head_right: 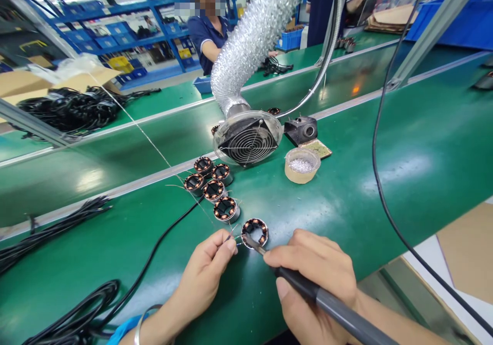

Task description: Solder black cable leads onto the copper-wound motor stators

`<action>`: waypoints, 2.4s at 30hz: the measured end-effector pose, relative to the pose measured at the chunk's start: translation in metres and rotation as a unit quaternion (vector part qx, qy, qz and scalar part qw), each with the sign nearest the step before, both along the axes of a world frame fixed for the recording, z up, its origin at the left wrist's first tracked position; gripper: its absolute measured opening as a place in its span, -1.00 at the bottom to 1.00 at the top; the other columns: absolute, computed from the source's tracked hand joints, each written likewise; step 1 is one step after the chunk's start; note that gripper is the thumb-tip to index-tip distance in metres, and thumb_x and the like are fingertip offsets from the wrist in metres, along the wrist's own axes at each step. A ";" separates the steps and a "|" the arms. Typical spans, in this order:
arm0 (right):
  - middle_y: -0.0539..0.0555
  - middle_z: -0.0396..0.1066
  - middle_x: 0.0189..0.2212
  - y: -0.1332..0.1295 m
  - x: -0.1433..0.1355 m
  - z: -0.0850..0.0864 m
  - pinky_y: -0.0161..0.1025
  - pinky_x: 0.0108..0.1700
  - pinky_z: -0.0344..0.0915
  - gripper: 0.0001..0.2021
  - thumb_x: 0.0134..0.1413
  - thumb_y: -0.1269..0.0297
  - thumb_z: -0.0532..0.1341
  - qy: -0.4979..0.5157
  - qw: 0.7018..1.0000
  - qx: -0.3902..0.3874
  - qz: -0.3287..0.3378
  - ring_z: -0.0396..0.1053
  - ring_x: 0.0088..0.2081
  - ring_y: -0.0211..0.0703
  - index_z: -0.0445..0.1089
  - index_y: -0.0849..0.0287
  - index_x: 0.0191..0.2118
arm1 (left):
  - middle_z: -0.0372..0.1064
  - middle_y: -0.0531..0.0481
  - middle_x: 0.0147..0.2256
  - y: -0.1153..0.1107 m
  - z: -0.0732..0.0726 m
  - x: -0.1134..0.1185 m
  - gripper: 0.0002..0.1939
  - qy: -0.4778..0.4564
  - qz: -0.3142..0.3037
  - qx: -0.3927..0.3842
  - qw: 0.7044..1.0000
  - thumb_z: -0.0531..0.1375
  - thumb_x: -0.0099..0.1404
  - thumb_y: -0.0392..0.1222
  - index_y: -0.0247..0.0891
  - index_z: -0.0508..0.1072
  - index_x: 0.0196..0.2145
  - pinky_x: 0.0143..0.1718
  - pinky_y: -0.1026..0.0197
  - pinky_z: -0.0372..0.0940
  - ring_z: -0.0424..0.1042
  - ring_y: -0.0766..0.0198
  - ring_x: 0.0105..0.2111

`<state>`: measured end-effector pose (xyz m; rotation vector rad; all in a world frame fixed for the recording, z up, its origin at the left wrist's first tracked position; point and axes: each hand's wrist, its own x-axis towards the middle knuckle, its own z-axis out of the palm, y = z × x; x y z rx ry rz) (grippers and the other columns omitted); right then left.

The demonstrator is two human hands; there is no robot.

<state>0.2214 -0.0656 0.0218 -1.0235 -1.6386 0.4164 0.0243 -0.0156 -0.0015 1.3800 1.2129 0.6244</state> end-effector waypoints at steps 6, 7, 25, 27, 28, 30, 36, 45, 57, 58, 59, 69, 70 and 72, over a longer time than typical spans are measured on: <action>0.01 0.30 -0.59 -0.003 -0.005 -0.009 -0.22 -0.56 0.08 -0.70 0.00 0.50 0.08 -0.017 0.999 0.030 0.021 0.20 -0.62 -0.20 0.42 0.15 -0.16 | 0.02 0.15 -0.56 0.000 -0.001 -0.001 -0.64 -0.014 -0.006 -0.006 1.000 0.07 0.36 0.04 -0.23 0.24 -0.50 -0.48 0.29 -0.01 0.00 0.34 -0.52; 0.01 0.29 -0.59 -0.003 -0.005 -0.010 -0.22 -0.56 0.07 -0.70 -0.01 0.50 0.08 -0.028 0.999 0.032 0.025 0.19 -0.62 -0.20 0.41 0.16 -0.15 | 0.01 0.15 -0.56 0.000 -0.001 -0.001 -0.64 -0.016 -0.006 -0.009 1.000 0.07 0.36 0.04 -0.23 0.24 -0.50 -0.48 0.29 -0.01 -0.01 0.34 -0.52; 0.01 0.26 -0.59 -0.003 -0.003 -0.009 -0.22 -0.56 0.13 -0.70 -0.02 0.51 0.10 -0.038 0.998 0.057 0.004 0.21 -0.61 -0.21 0.42 0.16 -0.16 | 0.01 0.16 -0.57 0.001 -0.004 -0.001 -0.65 -0.052 0.001 -0.043 0.998 0.10 0.34 0.06 -0.24 0.28 -0.48 -0.49 0.30 -0.02 -0.04 0.36 -0.54; 0.02 0.29 -0.58 -0.002 -0.002 -0.001 -0.22 -0.55 0.15 -0.67 -0.08 0.55 0.10 -0.044 0.998 0.043 0.018 0.22 -0.60 -0.21 0.42 0.17 -0.16 | 0.00 0.17 -0.58 0.000 -0.003 -0.001 -0.64 -0.050 0.001 -0.047 0.998 0.10 0.34 0.07 -0.23 0.28 -0.48 -0.50 0.30 -0.03 -0.04 0.36 -0.55; 0.03 0.30 -0.58 -0.002 -0.001 0.002 -0.22 -0.55 0.16 -0.66 -0.09 0.56 0.10 -0.049 0.998 0.032 0.026 0.23 -0.60 -0.21 0.43 0.18 -0.16 | -0.01 0.17 -0.59 0.000 -0.003 -0.001 -0.64 -0.049 0.001 -0.050 0.998 0.10 0.34 0.08 -0.23 0.28 -0.48 -0.51 0.30 -0.03 -0.05 0.37 -0.56; 0.02 0.31 -0.57 -0.001 0.000 0.007 -0.23 -0.54 0.17 -0.64 -0.09 0.57 0.10 -0.053 0.998 0.019 0.034 0.24 -0.59 -0.21 0.42 0.17 -0.15 | -0.03 0.18 -0.59 0.000 -0.003 -0.001 -0.64 -0.047 -0.001 -0.053 0.997 0.09 0.35 0.08 -0.23 0.27 -0.47 -0.51 0.30 -0.04 -0.07 0.37 -0.57; 0.01 0.28 -0.59 -0.001 -0.003 0.005 -0.23 -0.56 0.13 -0.69 -0.05 0.55 0.09 -0.040 0.998 0.026 0.029 0.23 -0.61 -0.20 0.43 0.18 -0.18 | -0.03 0.19 -0.59 0.001 -0.005 -0.001 -0.64 -0.040 -0.005 -0.044 0.998 0.08 0.35 0.07 -0.23 0.28 -0.47 -0.52 0.30 -0.06 -0.08 0.37 -0.57; 0.03 0.29 -0.56 -0.003 0.001 0.001 -0.24 -0.53 0.15 -0.67 -0.07 0.59 0.08 -0.040 0.998 0.024 0.044 0.23 -0.57 -0.23 0.42 0.25 -0.17 | -0.05 0.20 -0.61 0.002 -0.004 -0.001 -0.65 -0.043 -0.003 -0.062 0.997 0.09 0.34 0.06 -0.24 0.28 -0.47 -0.55 0.31 -0.11 -0.09 0.39 -0.59; 0.08 0.48 -0.34 0.044 0.062 -0.024 -0.18 -0.33 0.35 -0.74 0.10 0.47 0.23 -0.166 0.954 0.149 -0.203 0.39 -0.39 -0.14 0.45 0.12 -0.08 | -0.05 0.19 -0.59 -0.001 -0.009 -0.003 -0.64 -0.050 -0.003 -0.061 0.997 0.09 0.35 0.08 -0.24 0.28 -0.46 -0.55 0.31 -0.12 -0.10 0.39 -0.58; 0.09 0.49 -0.31 0.049 0.070 -0.030 -0.15 -0.27 0.37 -0.75 0.12 0.44 0.24 -0.183 0.941 0.148 -0.244 0.41 -0.35 -0.10 0.45 0.11 -0.07 | -0.05 0.19 -0.59 -0.001 -0.009 -0.003 -0.64 -0.051 -0.004 -0.062 0.997 0.08 0.35 0.08 -0.24 0.28 -0.46 -0.55 0.31 -0.12 -0.10 0.39 -0.58; 0.10 0.49 -0.30 0.054 0.077 -0.037 -0.14 -0.24 0.39 -0.76 0.14 0.40 0.24 -0.202 0.932 0.132 -0.271 0.43 -0.32 -0.07 0.44 0.12 -0.05 | -0.05 0.19 -0.59 0.000 -0.009 -0.002 -0.63 -0.052 -0.004 -0.062 0.997 0.08 0.35 0.08 -0.24 0.28 -0.46 -0.55 0.31 -0.12 -0.10 0.39 -0.58; -0.05 0.47 -0.44 0.050 0.049 -0.035 -0.35 -0.41 0.38 -0.77 0.24 0.45 0.18 -0.129 0.982 0.034 -0.131 0.41 -0.53 -0.31 0.39 0.10 -0.02 | -0.06 0.21 -0.61 0.001 -0.007 -0.004 -0.59 -0.054 -0.001 -0.070 0.996 0.11 0.32 0.16 -0.25 0.30 -0.46 -0.58 0.32 -0.16 -0.13 0.41 -0.60; -0.05 0.46 -0.45 0.050 0.038 -0.031 -0.35 -0.40 0.37 -0.80 0.22 0.45 0.19 -0.131 0.988 0.041 -0.074 0.40 -0.51 -0.30 0.40 0.10 -0.07 | -0.07 0.21 -0.61 0.001 -0.006 -0.004 -0.57 -0.058 -0.001 -0.071 0.996 0.11 0.31 0.18 -0.25 0.31 -0.45 -0.59 0.32 -0.17 -0.14 0.41 -0.61; 0.00 0.45 -0.43 0.051 0.017 -0.026 -0.28 -0.38 0.33 -0.84 0.15 0.46 0.22 -0.134 0.988 0.061 0.042 0.36 -0.46 -0.24 0.38 0.13 -0.15 | -0.06 0.22 -0.62 0.001 -0.006 -0.004 -0.54 -0.071 -0.001 -0.077 0.995 0.13 0.28 0.23 -0.25 0.31 -0.45 -0.61 0.33 -0.17 -0.14 0.42 -0.62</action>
